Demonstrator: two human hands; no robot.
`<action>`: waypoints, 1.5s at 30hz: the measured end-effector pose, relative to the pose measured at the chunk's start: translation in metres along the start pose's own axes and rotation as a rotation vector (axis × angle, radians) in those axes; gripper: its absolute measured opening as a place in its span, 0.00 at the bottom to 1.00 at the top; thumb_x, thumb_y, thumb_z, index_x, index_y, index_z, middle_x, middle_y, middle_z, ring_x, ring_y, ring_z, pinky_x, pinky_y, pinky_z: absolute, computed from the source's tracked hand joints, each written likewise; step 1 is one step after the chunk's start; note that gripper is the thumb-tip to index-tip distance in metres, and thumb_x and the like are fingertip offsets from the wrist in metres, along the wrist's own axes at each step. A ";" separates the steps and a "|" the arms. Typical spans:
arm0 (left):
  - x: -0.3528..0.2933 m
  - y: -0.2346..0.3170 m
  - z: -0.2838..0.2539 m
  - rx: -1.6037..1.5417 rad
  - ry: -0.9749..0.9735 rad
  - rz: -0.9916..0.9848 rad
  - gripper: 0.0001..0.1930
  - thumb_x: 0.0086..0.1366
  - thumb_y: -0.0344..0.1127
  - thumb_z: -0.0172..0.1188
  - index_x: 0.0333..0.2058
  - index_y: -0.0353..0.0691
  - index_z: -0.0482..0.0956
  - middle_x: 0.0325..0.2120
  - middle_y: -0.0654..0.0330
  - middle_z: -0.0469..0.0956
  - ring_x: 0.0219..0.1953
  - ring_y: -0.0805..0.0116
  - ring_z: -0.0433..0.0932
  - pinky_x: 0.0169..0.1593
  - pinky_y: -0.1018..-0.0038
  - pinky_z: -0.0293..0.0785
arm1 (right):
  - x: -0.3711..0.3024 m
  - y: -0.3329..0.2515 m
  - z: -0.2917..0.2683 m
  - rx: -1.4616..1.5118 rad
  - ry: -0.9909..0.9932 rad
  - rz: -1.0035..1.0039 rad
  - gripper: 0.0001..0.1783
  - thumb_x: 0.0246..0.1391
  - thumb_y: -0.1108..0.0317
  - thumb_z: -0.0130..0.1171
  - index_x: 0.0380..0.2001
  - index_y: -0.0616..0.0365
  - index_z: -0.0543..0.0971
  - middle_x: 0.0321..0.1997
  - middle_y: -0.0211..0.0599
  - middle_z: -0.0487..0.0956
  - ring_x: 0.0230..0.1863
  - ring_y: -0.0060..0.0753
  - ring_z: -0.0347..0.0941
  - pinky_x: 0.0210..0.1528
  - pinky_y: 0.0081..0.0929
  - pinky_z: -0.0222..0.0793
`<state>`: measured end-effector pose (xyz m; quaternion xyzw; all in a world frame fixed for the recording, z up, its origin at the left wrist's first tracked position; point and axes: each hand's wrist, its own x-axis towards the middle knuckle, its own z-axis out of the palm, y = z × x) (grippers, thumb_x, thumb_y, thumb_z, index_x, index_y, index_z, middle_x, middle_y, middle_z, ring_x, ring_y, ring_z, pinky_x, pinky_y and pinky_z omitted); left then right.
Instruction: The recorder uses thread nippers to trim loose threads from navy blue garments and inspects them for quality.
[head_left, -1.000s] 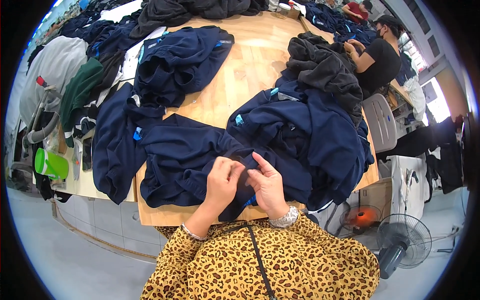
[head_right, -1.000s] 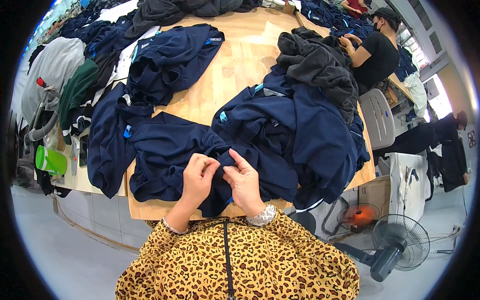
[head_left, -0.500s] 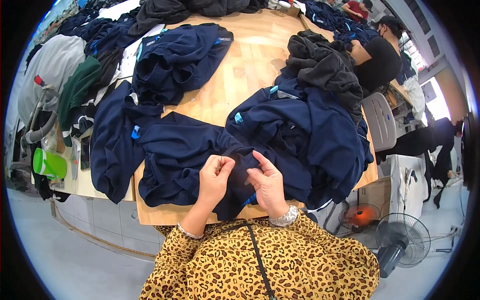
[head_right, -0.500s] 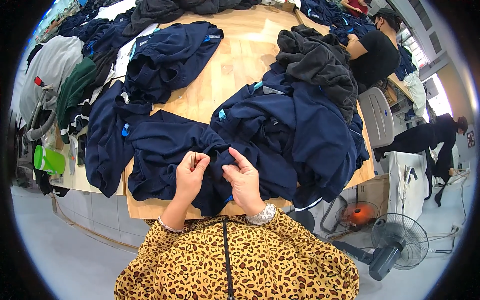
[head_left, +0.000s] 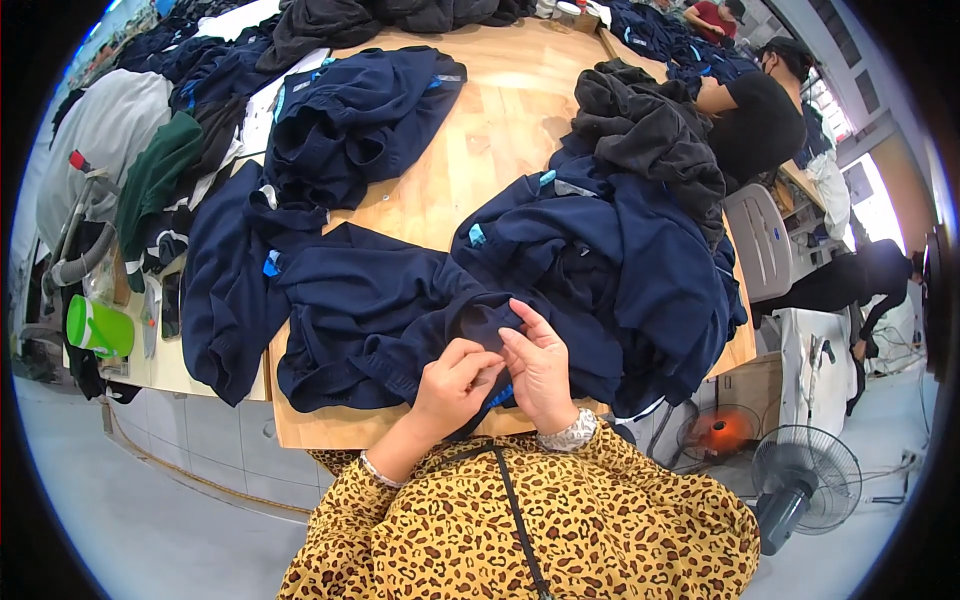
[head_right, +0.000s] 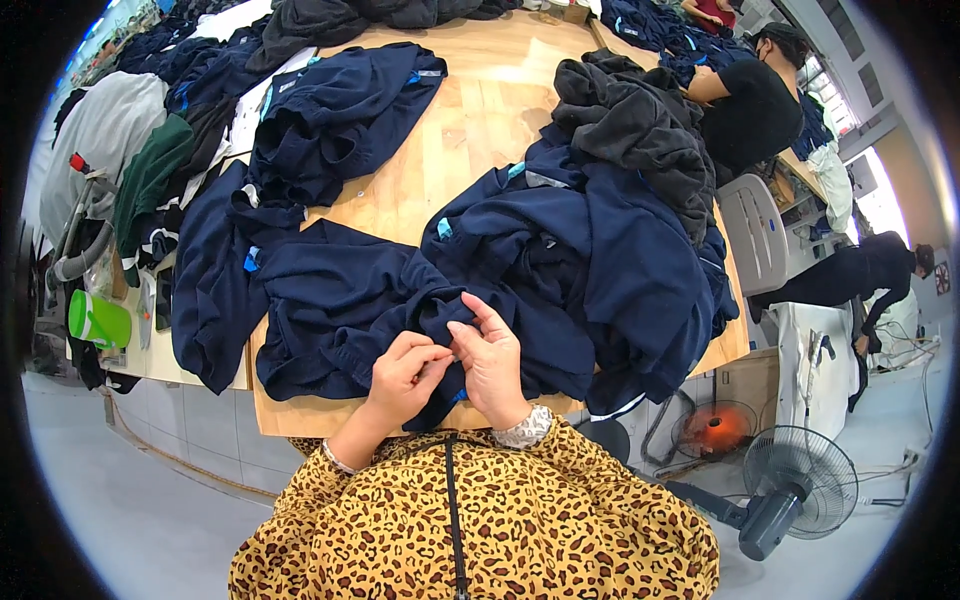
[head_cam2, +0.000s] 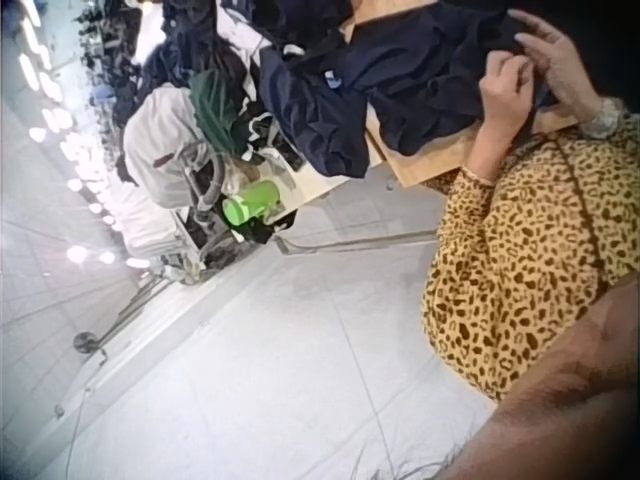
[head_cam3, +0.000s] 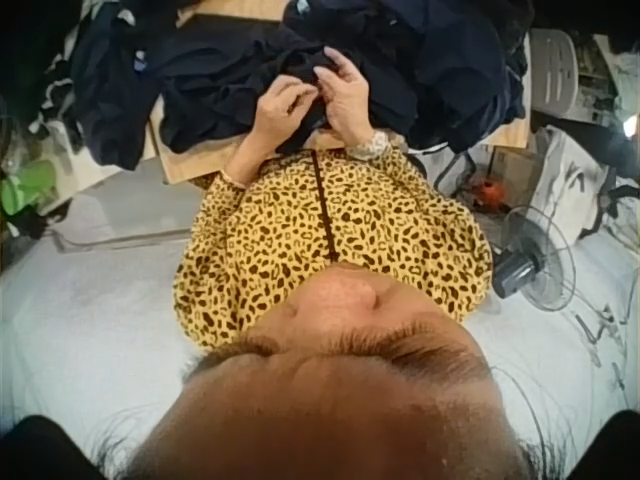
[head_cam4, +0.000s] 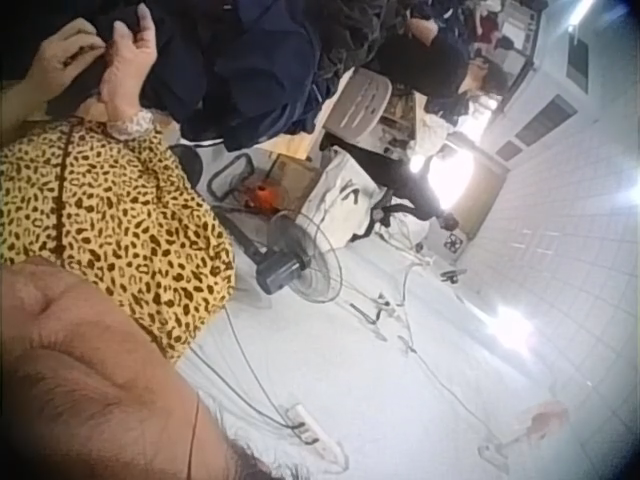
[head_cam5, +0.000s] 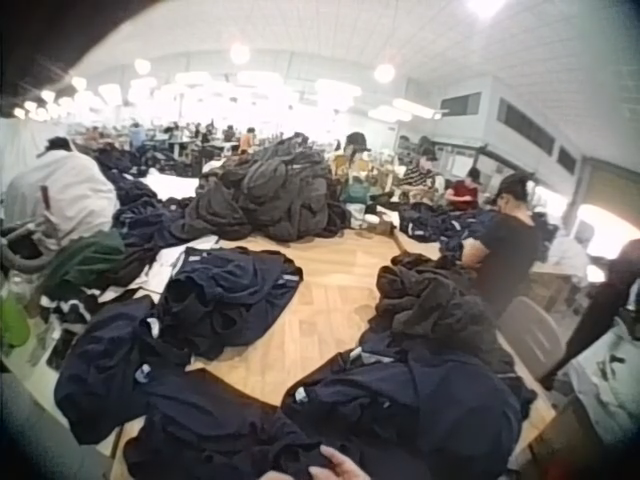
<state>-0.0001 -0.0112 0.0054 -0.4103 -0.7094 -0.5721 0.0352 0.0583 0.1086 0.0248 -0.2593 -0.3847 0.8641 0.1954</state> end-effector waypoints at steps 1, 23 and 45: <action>-0.001 0.002 -0.002 -0.092 0.004 -0.066 0.07 0.51 0.23 0.64 0.31 0.37 0.79 0.27 0.59 0.73 0.19 0.68 0.73 0.22 0.75 0.69 | 0.001 0.001 -0.001 0.015 0.016 -0.007 0.24 0.52 0.80 0.57 0.53 0.65 0.67 0.32 0.28 0.73 0.30 0.15 0.69 0.33 0.12 0.66; 0.002 -0.014 0.002 -0.624 0.007 -0.625 0.17 0.55 0.25 0.64 0.44 0.34 0.72 0.28 0.70 0.70 0.29 0.85 0.64 0.32 0.87 0.64 | 0.002 0.005 -0.002 -0.037 0.012 0.018 0.27 0.50 0.81 0.56 0.55 0.64 0.64 0.38 0.31 0.73 0.32 0.16 0.68 0.35 0.14 0.66; 0.006 -0.019 -0.005 -0.714 0.077 -0.822 0.13 0.57 0.25 0.62 0.41 0.40 0.74 0.29 0.67 0.73 0.19 0.86 0.63 0.20 0.88 0.57 | 0.008 0.010 -0.006 0.091 0.068 0.024 0.29 0.52 0.81 0.55 0.58 0.65 0.62 0.40 0.34 0.74 0.36 0.19 0.71 0.40 0.17 0.69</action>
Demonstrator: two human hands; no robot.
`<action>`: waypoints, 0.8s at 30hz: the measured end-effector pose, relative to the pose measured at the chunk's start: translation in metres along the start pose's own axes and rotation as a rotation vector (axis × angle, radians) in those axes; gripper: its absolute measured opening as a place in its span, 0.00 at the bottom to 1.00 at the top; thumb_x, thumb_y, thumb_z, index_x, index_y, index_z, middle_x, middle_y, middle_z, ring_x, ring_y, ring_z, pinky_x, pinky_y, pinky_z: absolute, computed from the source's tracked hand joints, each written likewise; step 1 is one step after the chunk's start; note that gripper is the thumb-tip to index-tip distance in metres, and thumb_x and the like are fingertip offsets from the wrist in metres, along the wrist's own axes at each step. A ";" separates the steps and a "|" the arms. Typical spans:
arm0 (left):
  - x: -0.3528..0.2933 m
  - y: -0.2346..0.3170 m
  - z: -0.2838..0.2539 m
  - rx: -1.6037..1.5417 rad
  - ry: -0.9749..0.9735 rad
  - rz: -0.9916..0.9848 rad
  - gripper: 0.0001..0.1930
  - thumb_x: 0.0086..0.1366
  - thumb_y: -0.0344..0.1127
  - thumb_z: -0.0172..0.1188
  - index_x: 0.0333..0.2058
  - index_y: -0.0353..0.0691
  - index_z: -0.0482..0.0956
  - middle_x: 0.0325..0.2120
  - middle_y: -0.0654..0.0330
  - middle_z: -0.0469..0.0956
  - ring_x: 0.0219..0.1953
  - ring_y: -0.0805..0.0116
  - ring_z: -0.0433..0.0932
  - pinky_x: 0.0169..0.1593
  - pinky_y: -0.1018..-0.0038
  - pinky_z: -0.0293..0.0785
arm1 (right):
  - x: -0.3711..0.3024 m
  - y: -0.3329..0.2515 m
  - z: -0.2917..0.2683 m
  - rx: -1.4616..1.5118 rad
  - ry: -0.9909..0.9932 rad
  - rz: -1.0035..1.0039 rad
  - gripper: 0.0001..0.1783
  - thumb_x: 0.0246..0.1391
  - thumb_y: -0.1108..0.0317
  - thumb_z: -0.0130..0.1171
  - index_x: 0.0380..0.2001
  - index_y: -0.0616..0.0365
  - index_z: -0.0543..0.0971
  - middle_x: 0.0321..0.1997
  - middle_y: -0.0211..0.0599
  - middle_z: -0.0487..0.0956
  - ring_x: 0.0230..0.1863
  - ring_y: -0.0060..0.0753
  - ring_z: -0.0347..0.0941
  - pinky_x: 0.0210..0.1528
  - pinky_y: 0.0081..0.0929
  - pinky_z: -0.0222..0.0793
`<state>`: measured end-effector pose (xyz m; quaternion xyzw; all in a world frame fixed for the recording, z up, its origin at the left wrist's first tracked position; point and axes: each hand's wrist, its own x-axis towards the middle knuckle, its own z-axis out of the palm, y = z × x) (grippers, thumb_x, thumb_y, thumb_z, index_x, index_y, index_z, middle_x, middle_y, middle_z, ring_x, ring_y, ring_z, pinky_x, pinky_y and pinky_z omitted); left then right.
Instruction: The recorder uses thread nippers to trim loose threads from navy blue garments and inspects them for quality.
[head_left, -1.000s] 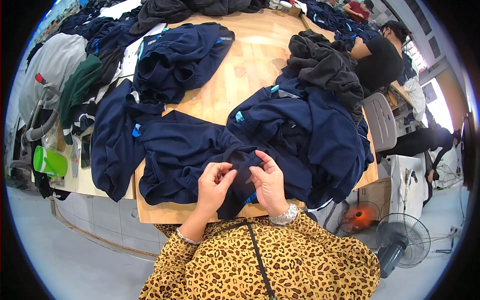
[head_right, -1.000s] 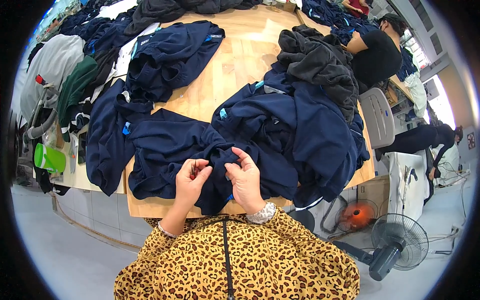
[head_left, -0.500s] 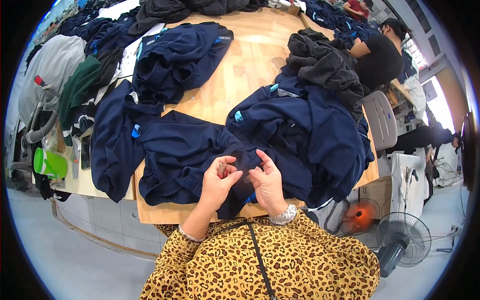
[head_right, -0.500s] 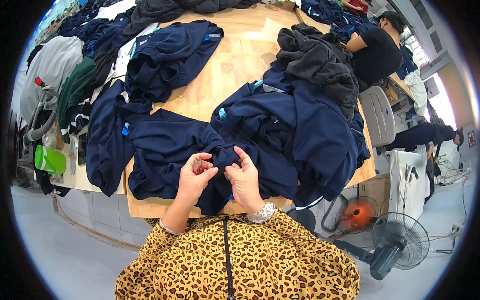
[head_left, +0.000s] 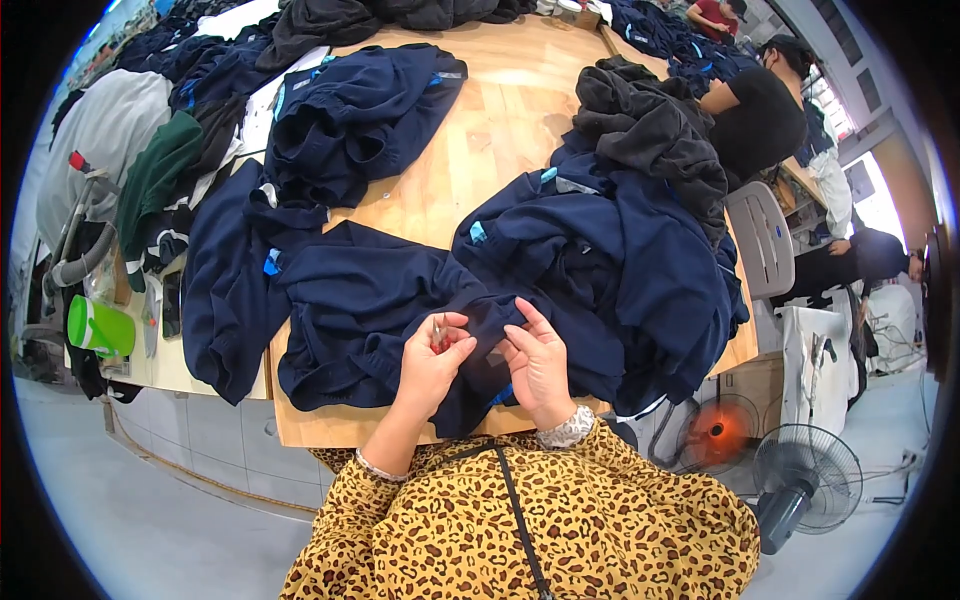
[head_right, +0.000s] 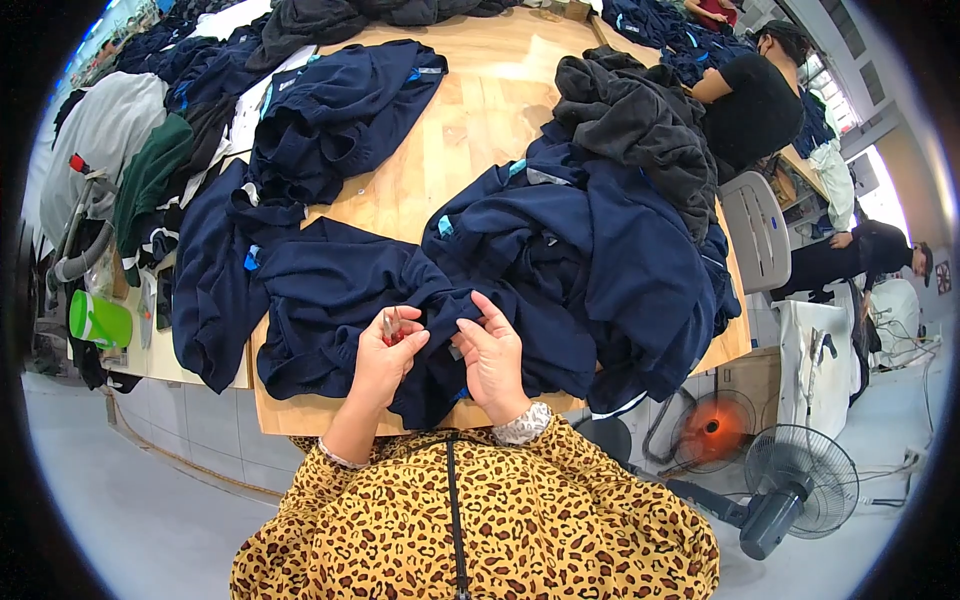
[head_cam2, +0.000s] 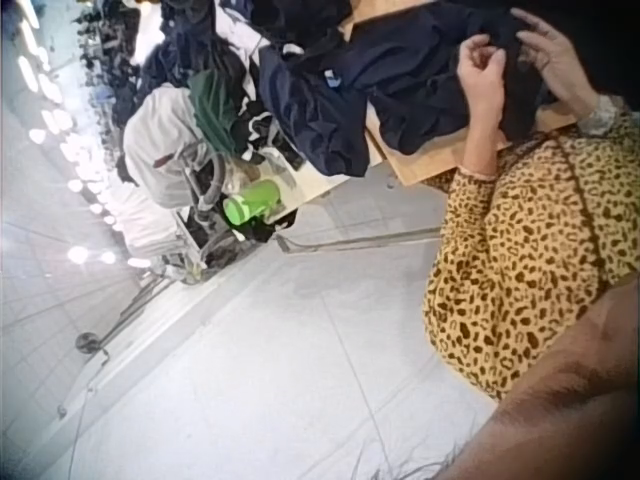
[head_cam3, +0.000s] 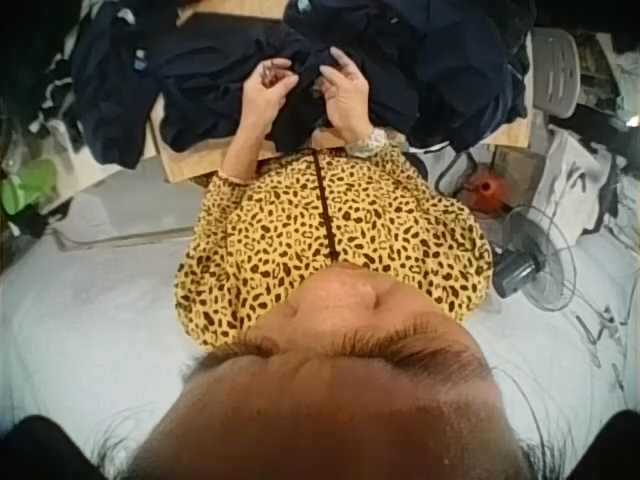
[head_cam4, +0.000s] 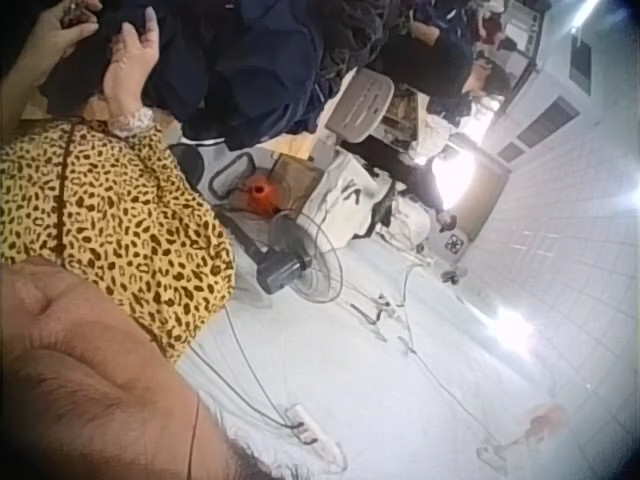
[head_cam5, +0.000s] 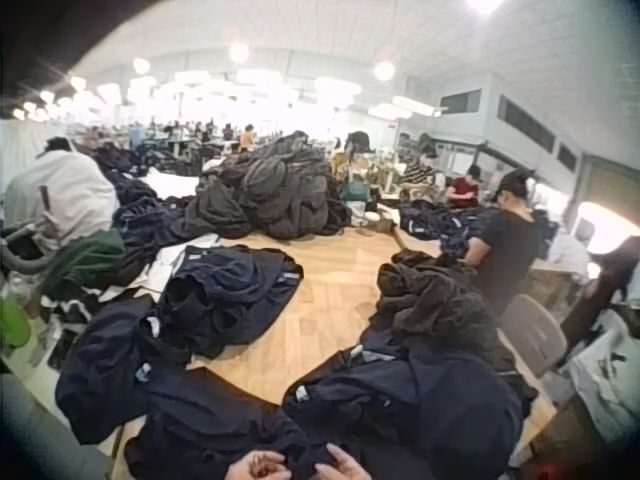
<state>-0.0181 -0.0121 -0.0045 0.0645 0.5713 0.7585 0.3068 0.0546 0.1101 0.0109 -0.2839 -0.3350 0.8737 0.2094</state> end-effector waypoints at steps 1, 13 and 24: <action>0.001 -0.003 -0.001 0.062 0.002 0.041 0.12 0.56 0.25 0.63 0.40 0.39 0.76 0.29 0.67 0.72 0.20 0.85 0.63 0.21 0.87 0.58 | 0.001 0.001 -0.002 -0.015 0.003 -0.008 0.27 0.52 0.82 0.55 0.56 0.65 0.65 0.40 0.35 0.75 0.37 0.19 0.72 0.40 0.17 0.69; -0.002 0.000 0.011 0.763 0.082 0.737 0.05 0.54 0.25 0.63 0.32 0.36 0.79 0.29 0.59 0.71 0.22 0.70 0.72 0.25 0.78 0.68 | -0.008 0.003 -0.005 -0.199 -0.096 -0.015 0.24 0.52 0.80 0.57 0.54 0.64 0.69 0.40 0.30 0.73 0.36 0.18 0.73 0.36 0.15 0.71; 0.006 0.016 0.005 0.200 -0.109 0.157 0.05 0.60 0.27 0.59 0.35 0.33 0.76 0.27 0.67 0.70 0.25 0.82 0.67 0.29 0.85 0.64 | -0.007 0.004 -0.005 -0.165 -0.115 0.029 0.24 0.52 0.81 0.56 0.55 0.64 0.68 0.40 0.31 0.74 0.36 0.20 0.73 0.39 0.16 0.70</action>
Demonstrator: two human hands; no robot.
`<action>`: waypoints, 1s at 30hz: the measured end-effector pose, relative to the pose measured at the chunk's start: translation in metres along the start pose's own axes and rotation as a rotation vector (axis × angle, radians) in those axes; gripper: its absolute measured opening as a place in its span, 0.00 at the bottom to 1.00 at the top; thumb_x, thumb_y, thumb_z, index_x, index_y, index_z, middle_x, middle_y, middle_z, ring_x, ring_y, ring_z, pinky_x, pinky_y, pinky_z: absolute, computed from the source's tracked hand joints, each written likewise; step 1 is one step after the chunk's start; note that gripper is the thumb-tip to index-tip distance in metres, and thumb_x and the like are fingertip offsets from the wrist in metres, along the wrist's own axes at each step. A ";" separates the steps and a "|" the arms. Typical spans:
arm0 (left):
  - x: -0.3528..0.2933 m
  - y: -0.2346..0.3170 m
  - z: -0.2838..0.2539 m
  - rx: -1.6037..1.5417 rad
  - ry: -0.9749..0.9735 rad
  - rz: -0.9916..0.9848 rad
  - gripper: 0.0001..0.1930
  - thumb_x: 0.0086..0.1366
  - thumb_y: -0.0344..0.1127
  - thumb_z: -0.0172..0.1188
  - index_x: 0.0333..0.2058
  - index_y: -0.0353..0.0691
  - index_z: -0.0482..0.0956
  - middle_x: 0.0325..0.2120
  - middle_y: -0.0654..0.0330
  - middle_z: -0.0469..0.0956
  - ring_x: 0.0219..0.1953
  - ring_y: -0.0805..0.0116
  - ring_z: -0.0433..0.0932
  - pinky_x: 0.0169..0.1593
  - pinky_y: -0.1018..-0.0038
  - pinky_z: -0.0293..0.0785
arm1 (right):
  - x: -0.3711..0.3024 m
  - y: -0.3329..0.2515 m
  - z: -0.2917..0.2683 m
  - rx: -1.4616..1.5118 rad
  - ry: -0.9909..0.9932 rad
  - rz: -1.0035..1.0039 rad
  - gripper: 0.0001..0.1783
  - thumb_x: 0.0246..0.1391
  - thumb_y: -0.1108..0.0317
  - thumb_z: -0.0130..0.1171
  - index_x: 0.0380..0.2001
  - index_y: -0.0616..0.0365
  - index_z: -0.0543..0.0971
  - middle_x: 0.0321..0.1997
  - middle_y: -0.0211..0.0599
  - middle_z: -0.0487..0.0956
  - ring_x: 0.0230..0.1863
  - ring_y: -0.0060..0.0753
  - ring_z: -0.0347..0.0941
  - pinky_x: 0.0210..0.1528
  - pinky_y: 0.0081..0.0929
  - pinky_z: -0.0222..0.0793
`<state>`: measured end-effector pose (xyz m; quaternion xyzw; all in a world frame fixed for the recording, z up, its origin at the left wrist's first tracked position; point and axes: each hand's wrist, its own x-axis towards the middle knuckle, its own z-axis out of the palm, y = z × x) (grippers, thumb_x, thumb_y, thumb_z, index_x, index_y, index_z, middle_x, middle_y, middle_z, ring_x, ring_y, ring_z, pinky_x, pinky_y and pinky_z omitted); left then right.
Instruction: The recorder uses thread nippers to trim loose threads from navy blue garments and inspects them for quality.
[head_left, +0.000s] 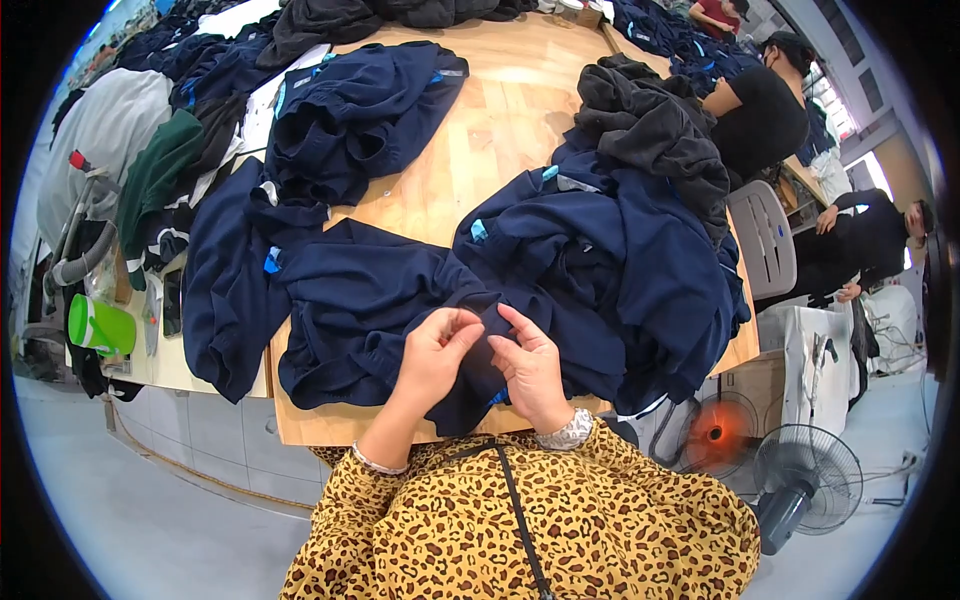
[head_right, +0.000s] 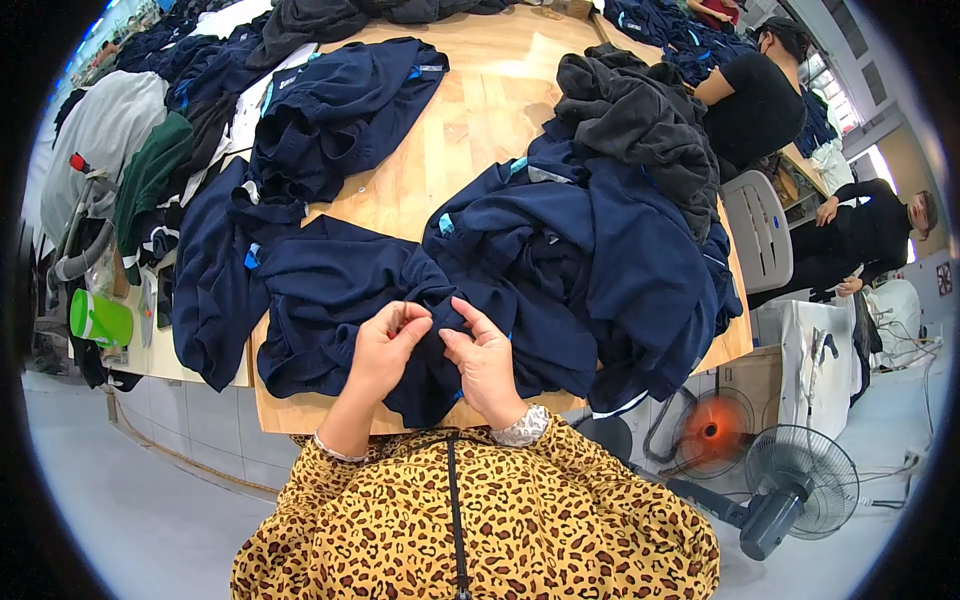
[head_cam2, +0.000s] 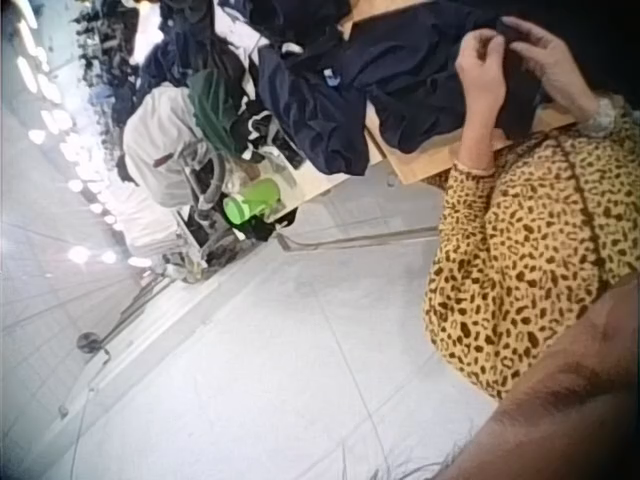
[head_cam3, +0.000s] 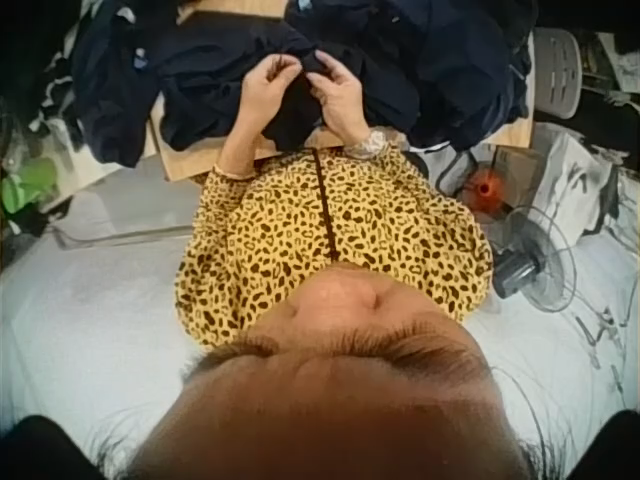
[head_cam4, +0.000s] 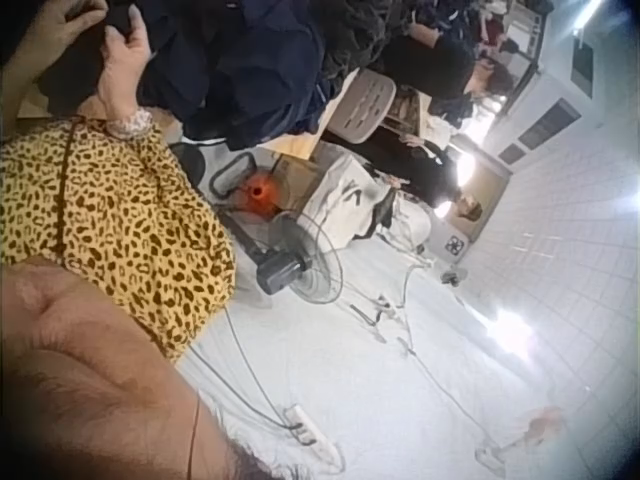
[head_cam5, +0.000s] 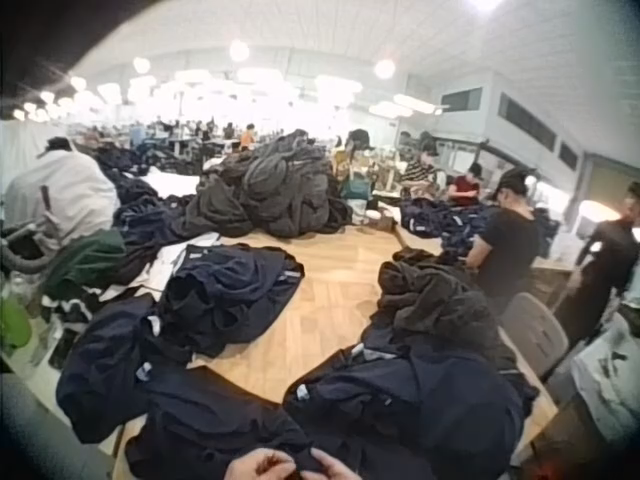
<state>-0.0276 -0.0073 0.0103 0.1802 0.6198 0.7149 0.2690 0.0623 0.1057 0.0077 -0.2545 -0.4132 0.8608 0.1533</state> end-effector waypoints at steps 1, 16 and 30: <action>-0.001 0.005 -0.002 -0.003 0.035 -0.044 0.08 0.62 0.28 0.59 0.39 0.33 0.74 0.28 0.70 0.69 0.27 0.84 0.64 0.31 0.87 0.63 | 0.001 0.000 -0.001 0.035 0.002 0.019 0.25 0.53 0.80 0.55 0.56 0.64 0.67 0.41 0.32 0.73 0.38 0.22 0.73 0.42 0.19 0.71; -0.031 -0.001 0.006 0.627 0.077 0.236 0.17 0.54 0.32 0.64 0.39 0.37 0.68 0.26 0.52 0.77 0.27 0.54 0.79 0.30 0.67 0.74 | 0.002 -0.004 0.004 0.125 0.058 -0.039 0.25 0.54 0.81 0.54 0.57 0.67 0.63 0.44 0.37 0.72 0.43 0.28 0.74 0.48 0.26 0.73; -0.027 0.000 0.009 0.683 0.103 0.274 0.17 0.54 0.30 0.63 0.39 0.37 0.67 0.26 0.51 0.77 0.27 0.51 0.79 0.29 0.64 0.73 | -0.002 -0.003 0.006 0.031 0.040 -0.119 0.26 0.55 0.80 0.54 0.58 0.67 0.63 0.45 0.32 0.66 0.41 0.23 0.73 0.45 0.21 0.73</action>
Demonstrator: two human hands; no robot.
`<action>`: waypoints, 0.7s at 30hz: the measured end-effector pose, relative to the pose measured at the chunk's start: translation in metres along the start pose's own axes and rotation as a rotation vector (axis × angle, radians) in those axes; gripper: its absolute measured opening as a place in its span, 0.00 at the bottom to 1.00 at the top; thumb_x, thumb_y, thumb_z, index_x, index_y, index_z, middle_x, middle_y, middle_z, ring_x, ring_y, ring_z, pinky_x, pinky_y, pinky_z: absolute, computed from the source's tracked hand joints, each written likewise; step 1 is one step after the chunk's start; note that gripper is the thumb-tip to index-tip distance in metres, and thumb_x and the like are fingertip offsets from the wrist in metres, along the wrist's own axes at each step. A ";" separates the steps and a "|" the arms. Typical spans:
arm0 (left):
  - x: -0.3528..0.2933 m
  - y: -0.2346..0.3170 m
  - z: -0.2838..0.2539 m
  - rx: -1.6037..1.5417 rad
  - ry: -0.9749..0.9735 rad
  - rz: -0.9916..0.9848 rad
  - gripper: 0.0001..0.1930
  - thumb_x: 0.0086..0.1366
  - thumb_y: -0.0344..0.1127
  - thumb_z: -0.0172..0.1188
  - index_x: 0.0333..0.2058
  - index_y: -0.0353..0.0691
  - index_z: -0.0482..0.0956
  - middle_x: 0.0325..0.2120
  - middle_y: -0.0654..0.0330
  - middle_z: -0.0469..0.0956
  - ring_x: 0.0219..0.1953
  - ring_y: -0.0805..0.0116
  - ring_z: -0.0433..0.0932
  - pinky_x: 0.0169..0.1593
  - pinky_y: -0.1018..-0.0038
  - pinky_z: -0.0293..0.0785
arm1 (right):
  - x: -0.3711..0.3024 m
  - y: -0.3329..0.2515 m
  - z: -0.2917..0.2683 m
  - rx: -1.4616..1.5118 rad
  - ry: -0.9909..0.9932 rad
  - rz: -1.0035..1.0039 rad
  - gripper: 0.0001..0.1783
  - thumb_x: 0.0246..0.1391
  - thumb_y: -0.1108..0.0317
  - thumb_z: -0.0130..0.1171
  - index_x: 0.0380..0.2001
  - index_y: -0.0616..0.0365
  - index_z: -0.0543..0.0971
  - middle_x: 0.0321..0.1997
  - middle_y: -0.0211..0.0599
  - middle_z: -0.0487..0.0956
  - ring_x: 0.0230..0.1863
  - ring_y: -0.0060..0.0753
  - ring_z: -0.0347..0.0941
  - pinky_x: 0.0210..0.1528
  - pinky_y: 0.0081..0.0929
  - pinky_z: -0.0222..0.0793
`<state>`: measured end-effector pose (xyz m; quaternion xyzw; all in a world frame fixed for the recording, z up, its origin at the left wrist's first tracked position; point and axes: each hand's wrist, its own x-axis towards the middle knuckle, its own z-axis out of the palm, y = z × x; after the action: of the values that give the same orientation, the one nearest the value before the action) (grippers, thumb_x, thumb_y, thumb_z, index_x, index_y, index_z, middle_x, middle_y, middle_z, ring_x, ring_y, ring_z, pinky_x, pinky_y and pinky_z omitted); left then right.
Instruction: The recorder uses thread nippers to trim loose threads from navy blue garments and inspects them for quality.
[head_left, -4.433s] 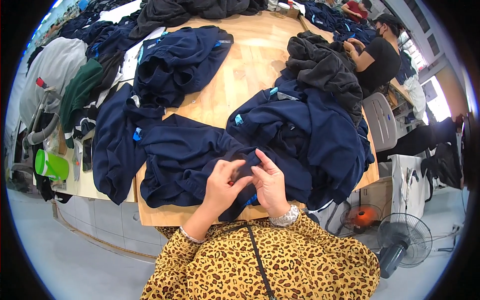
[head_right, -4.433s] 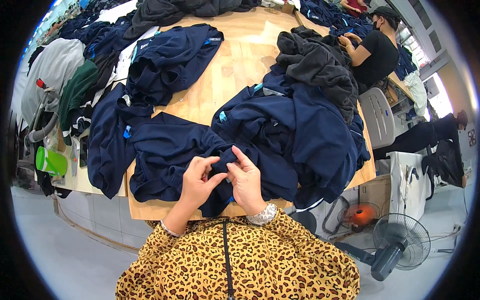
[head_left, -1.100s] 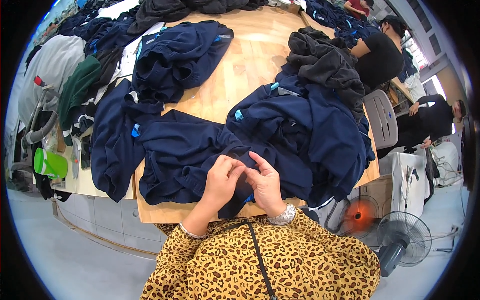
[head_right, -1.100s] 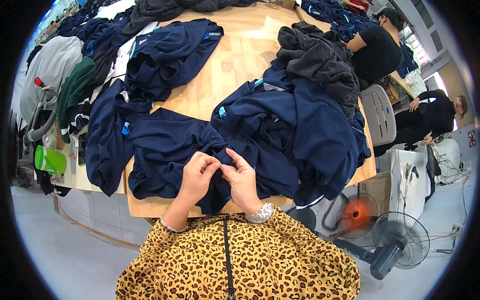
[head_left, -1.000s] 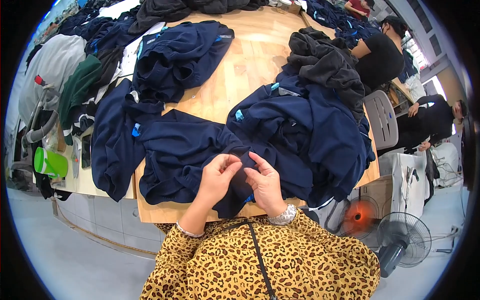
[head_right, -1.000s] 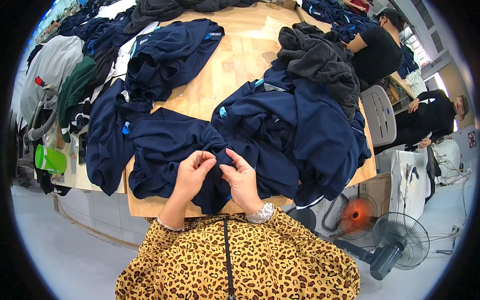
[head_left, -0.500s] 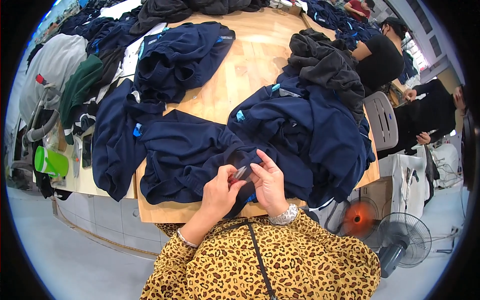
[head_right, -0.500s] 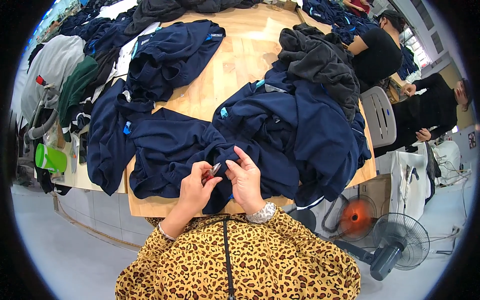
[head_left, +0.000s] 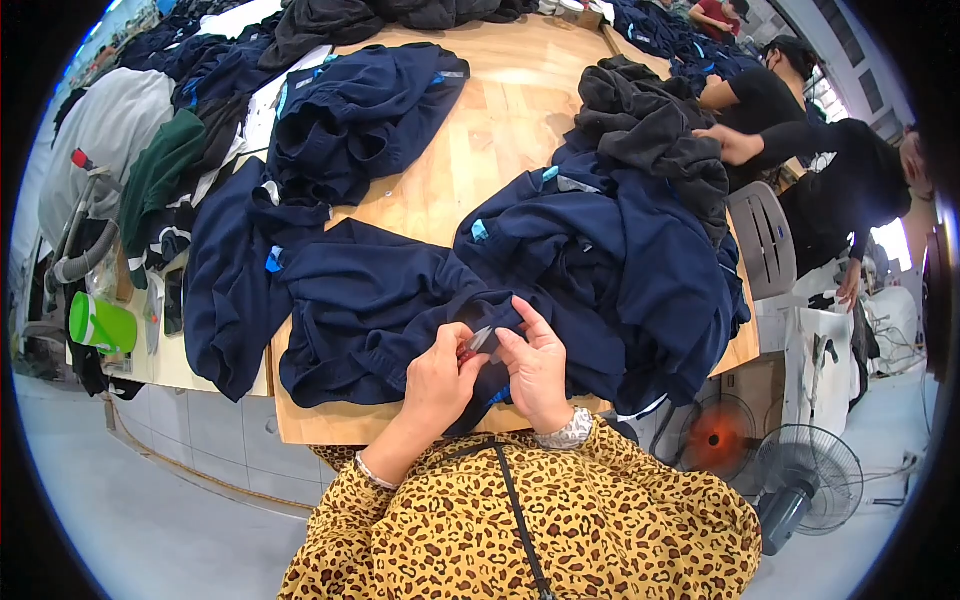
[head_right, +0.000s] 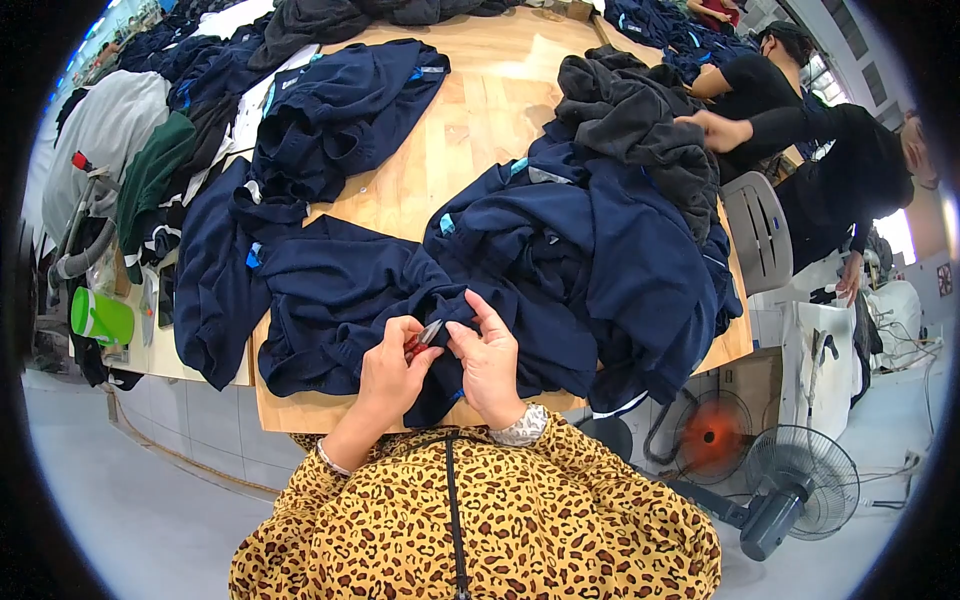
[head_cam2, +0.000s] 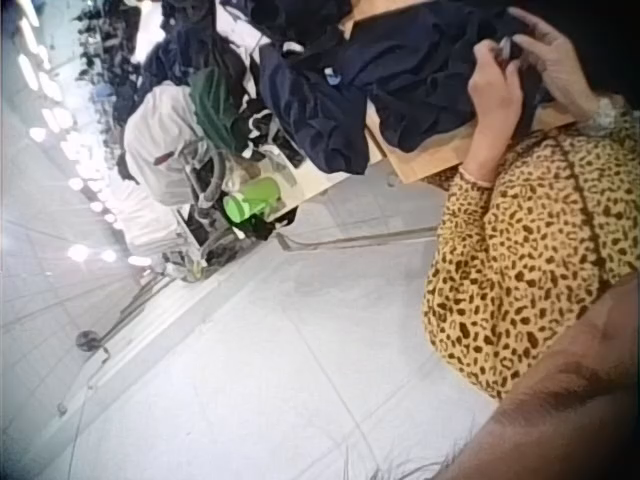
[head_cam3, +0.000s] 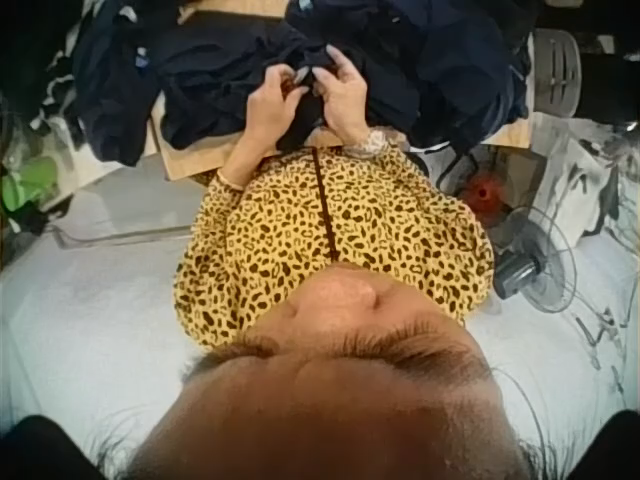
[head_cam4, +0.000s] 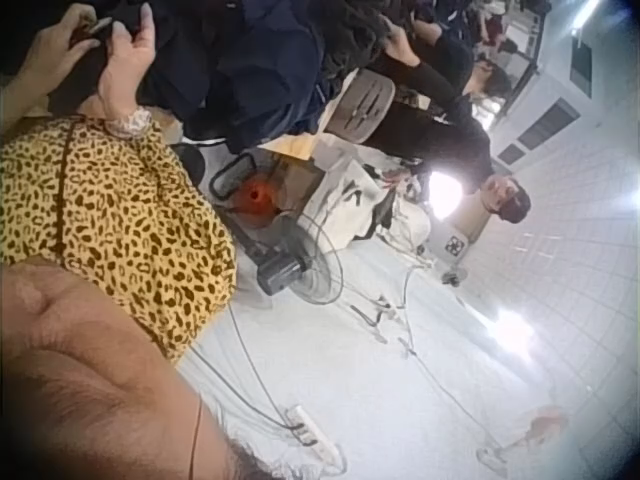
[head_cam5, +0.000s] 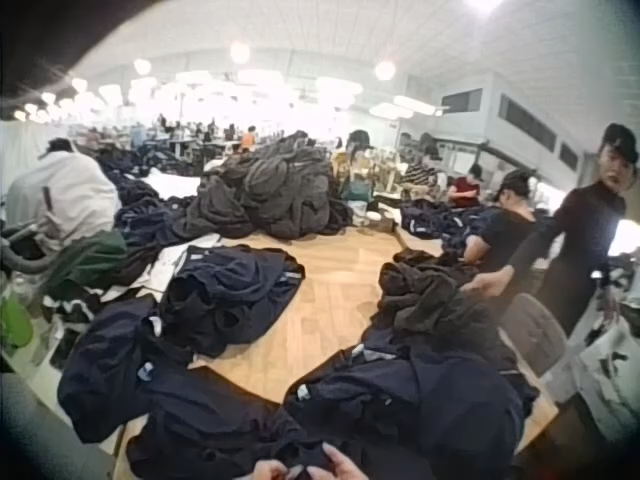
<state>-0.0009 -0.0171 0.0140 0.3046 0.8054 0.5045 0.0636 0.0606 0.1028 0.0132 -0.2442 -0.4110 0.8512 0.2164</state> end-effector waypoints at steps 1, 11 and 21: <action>0.000 0.000 0.000 0.000 0.000 0.000 0.17 0.54 0.30 0.63 0.39 0.37 0.67 0.26 0.51 0.77 0.27 0.51 0.79 0.29 0.64 0.73 | 0.000 -0.001 0.001 -0.001 -0.003 0.000 0.26 0.55 0.80 0.54 0.58 0.67 0.63 0.45 0.32 0.66 0.42 0.23 0.73 0.45 0.21 0.73; 0.001 -0.002 0.000 -0.018 -0.013 0.012 0.17 0.54 0.29 0.63 0.39 0.37 0.67 0.27 0.51 0.78 0.28 0.52 0.79 0.29 0.65 0.74 | 0.000 0.002 -0.001 -0.002 -0.030 0.000 0.26 0.55 0.81 0.53 0.58 0.68 0.63 0.45 0.34 0.66 0.42 0.24 0.73 0.45 0.21 0.74; 0.000 -0.002 -0.001 -0.044 -0.029 -0.042 0.19 0.53 0.29 0.64 0.42 0.36 0.67 0.28 0.49 0.78 0.30 0.51 0.80 0.31 0.65 0.75 | -0.001 0.000 0.000 -0.004 -0.011 0.002 0.26 0.55 0.81 0.53 0.58 0.69 0.63 0.45 0.34 0.67 0.42 0.24 0.74 0.45 0.21 0.74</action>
<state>-0.0022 -0.0188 0.0128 0.2935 0.7993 0.5161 0.0926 0.0614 0.1018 0.0135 -0.2404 -0.4139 0.8519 0.2127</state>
